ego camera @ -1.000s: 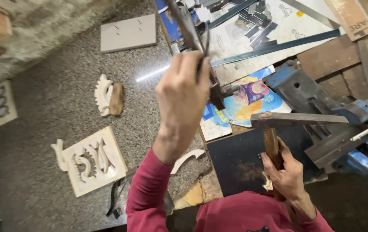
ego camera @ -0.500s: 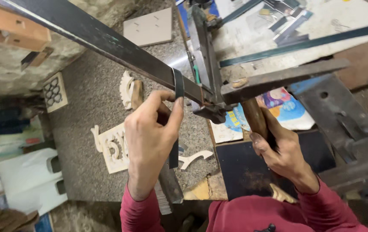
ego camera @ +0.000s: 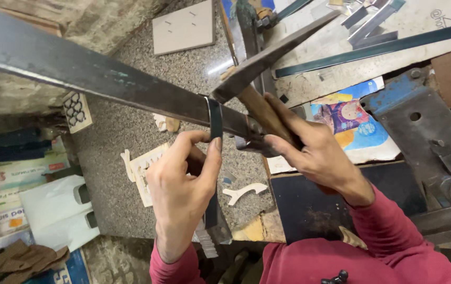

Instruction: The person uses a hammer and metal chisel to shape a small, curved piece of light-colored wood on a granite workbench. They repeatedly position the chisel against the wood and strike it with the hammer to remove material, occasionally inspecting the piece by hand. The person also uses a metal file to smooth the edges of the wood.

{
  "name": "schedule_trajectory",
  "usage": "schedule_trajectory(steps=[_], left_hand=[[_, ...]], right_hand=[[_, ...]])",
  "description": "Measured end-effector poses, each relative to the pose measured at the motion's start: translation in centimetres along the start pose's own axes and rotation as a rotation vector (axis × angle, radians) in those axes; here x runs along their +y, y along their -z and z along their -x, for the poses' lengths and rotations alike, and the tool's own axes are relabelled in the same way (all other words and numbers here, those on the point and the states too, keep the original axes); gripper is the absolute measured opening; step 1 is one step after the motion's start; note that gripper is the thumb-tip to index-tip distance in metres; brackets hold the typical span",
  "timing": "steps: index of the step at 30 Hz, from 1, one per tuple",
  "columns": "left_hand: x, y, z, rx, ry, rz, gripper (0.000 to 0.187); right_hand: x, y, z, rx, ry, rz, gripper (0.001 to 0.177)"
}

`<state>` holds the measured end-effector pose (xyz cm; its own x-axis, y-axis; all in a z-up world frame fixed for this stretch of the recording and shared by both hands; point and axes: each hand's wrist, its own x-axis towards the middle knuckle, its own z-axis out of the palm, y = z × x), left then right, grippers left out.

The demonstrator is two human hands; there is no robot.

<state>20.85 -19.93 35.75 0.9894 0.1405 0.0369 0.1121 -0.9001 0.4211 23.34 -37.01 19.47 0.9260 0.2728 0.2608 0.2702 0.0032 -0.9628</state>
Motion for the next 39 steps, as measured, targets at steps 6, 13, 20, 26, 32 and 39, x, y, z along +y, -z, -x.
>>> schedule_trajectory(steps=[6,13,20,26,32,39], left_hand=[[-0.9,-0.2,0.5,0.002,-0.046,0.049,0.012],[0.1,0.1,-0.6,0.005,-0.086,0.025,0.012],[-1.2,-0.9,0.1,0.162,-0.286,0.083,0.014],[-4.9,-2.8,3.1,-0.146,-0.167,0.792,0.015],[-15.0,-8.0,8.8,-0.216,0.141,1.062,0.027],[-26.5,-14.7,21.4,0.081,0.212,0.414,0.024]], right_hand=[[0.3,-0.5,2.3,-0.016,-0.183,-0.004,0.076],[-0.3,-0.7,2.1,0.131,0.036,0.01,0.073],[2.5,-0.4,7.1,0.151,-0.108,-0.021,0.068],[4.3,1.2,16.0,0.099,-0.779,-0.046,0.064],[7.8,-0.7,26.6,-0.01,-0.534,0.208,0.064],[7.0,-2.7,30.1,-0.141,-0.617,1.007,0.052]])
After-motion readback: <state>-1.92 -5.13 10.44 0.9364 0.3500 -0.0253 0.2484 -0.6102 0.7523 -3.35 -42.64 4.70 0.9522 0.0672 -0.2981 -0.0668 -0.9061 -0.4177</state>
